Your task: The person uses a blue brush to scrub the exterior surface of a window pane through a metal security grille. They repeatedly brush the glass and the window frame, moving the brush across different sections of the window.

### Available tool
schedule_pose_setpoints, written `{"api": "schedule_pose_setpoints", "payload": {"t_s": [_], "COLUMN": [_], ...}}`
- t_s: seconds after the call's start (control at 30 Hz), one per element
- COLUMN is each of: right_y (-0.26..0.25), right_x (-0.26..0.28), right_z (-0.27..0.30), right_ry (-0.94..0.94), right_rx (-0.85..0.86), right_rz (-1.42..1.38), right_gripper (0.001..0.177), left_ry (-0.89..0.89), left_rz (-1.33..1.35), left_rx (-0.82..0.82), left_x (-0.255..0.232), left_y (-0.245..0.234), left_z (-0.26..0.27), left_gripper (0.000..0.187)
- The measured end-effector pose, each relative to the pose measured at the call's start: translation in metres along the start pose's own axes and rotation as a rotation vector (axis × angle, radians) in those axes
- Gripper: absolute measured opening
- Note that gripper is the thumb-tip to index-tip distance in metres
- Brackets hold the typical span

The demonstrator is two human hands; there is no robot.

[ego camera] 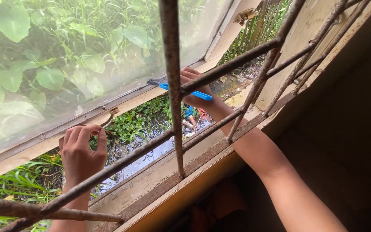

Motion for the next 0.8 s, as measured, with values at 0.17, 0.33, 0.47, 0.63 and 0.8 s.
{"api": "schedule_pose_setpoints", "payload": {"t_s": [0.17, 0.33, 0.47, 0.63, 0.8], "right_y": [-0.025, -0.041, -0.046, -0.067, -0.080], "right_x": [0.008, 0.002, -0.004, -0.001, -0.017], "right_z": [-0.006, -0.006, -0.004, -0.005, 0.006], "right_ry": [-0.039, -0.030, -0.033, -0.018, -0.021], "right_rx": [-0.099, -0.146, -0.166, -0.235, -0.338], "right_rz": [0.018, 0.018, 0.046, 0.034, 0.089], "right_gripper": [0.015, 0.007, 0.006, 0.002, 0.005], "left_ry": [0.007, 0.001, -0.008, -0.009, -0.014], "left_rz": [0.003, 0.030, 0.047, 0.041, 0.051], "left_rx": [0.002, 0.001, 0.005, -0.010, 0.007], "left_x": [0.005, 0.007, 0.002, 0.008, 0.008], "left_y": [0.004, 0.006, 0.003, 0.006, 0.006], "left_z": [0.003, 0.004, 0.002, 0.004, 0.003], "left_gripper": [0.001, 0.001, 0.001, 0.002, 0.001]}}
Point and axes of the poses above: each hand's wrist, its own z-axis away from the middle knuckle, its own y-axis out of the palm, x = y × z, the point moved 6 cm from there along -z, towards the middle knuckle, and after that the axes turned 4 degrees about -y, right-handed, at the moved point
